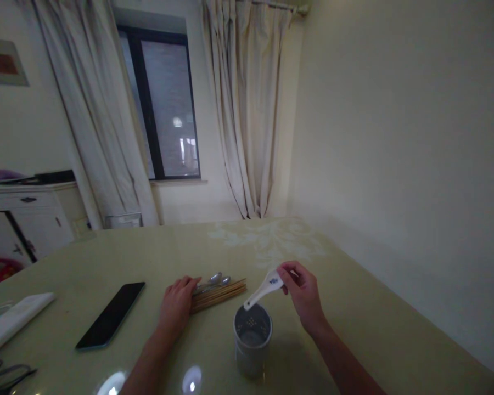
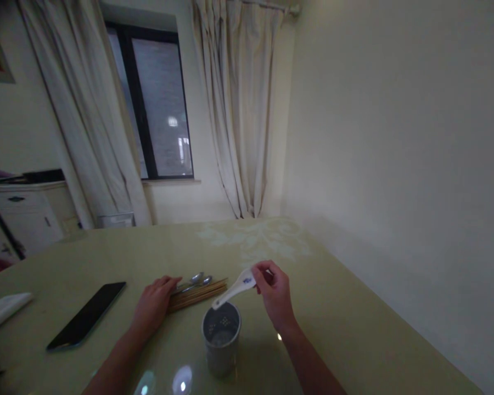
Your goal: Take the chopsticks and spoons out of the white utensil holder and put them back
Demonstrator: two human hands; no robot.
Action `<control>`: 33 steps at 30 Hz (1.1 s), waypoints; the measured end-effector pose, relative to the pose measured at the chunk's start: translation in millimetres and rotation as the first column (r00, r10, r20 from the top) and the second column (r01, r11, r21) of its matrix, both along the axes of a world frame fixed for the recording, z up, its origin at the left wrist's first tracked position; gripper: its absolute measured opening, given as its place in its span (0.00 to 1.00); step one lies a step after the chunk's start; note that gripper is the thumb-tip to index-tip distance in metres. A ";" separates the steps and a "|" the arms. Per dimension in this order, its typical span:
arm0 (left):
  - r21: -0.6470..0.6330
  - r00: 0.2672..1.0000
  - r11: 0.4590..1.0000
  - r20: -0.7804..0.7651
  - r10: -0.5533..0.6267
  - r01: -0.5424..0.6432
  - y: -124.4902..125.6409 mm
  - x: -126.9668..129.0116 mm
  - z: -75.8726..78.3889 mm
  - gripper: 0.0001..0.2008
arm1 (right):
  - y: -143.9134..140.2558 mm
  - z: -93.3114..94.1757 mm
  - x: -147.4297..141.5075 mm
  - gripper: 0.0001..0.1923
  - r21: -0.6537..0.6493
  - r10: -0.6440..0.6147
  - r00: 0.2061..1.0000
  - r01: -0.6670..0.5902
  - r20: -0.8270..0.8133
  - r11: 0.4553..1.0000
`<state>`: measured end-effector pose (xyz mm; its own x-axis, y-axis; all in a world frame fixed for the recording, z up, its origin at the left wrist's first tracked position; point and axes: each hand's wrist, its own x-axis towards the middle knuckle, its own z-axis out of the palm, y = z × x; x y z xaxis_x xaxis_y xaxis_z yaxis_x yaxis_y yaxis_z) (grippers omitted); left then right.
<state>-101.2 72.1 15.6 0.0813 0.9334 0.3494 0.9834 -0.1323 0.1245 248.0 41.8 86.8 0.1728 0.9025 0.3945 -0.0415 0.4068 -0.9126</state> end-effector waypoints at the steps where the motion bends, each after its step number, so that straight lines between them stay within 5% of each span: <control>1: 0.047 1.000 0.999 -0.007 -0.011 0.011 -1.1 1.7 1.2 0.27 | 4.6 -3.4 0.4 0.21 -0.048 -0.046 0.998 0.044 -0.042 0.998; 4: 0.276 0.996 0.958 0.010 -0.088 0.082 -6.0 16.6 5.1 0.25 | 14.1 -15.8 -4.4 0.28 -0.160 -0.097 0.992 0.084 -0.078 0.984; 7: 0.444 0.958 0.855 -0.034 -0.284 0.269 -14.8 45.5 8.5 0.21 | 16.3 -28.2 -16.5 0.31 -0.203 -0.043 0.997 0.030 -0.057 0.979; 11: 0.347 0.848 0.775 -0.172 -0.501 0.528 -27.3 81.4 11.0 0.20 | 12.8 -39.2 -32.6 0.30 -0.242 0.096 0.994 -0.106 -0.051 0.965; 16: 0.237 0.803 0.767 -0.158 -0.575 0.596 -30.0 87.8 12.1 0.16 | 9.0 -45.1 -40.5 0.28 -0.264 0.179 0.984 -0.178 -0.022 0.948; 19: 0.236 0.861 0.830 -0.082 -0.502 0.506 -24.5 74.9 13.5 0.16 | 8.7 -44.8 -39.4 0.30 -0.306 0.207 0.974 -0.226 -0.094 0.925; 24: 0.187 0.980 0.973 0.122 -0.158 0.134 -6.8 31.7 15.0 0.20 | 12.2 -39.7 -29.4 0.33 -0.319 0.205 0.969 -0.239 -0.137 0.917; 28: 0.077 0.982 0.988 0.145 0.121 -0.133 0.5 1.4 13.9 0.21 | 16.3 -37.1 -22.4 0.33 -0.296 0.204 0.969 -0.237 -0.137 0.925; 33: -0.019 0.974 0.978 0.093 0.207 -0.206 -1.4 -8.2 10.6 0.22 | 16.4 -38.1 -20.9 0.32 -0.296 0.213 0.970 -0.239 -0.118 0.925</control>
<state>-109.4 70.7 26.1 -0.1460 0.9299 0.3375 0.9732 0.0737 0.2180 227.1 58.2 48.7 -0.0301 0.9958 0.0865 -0.1792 0.0798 -0.9806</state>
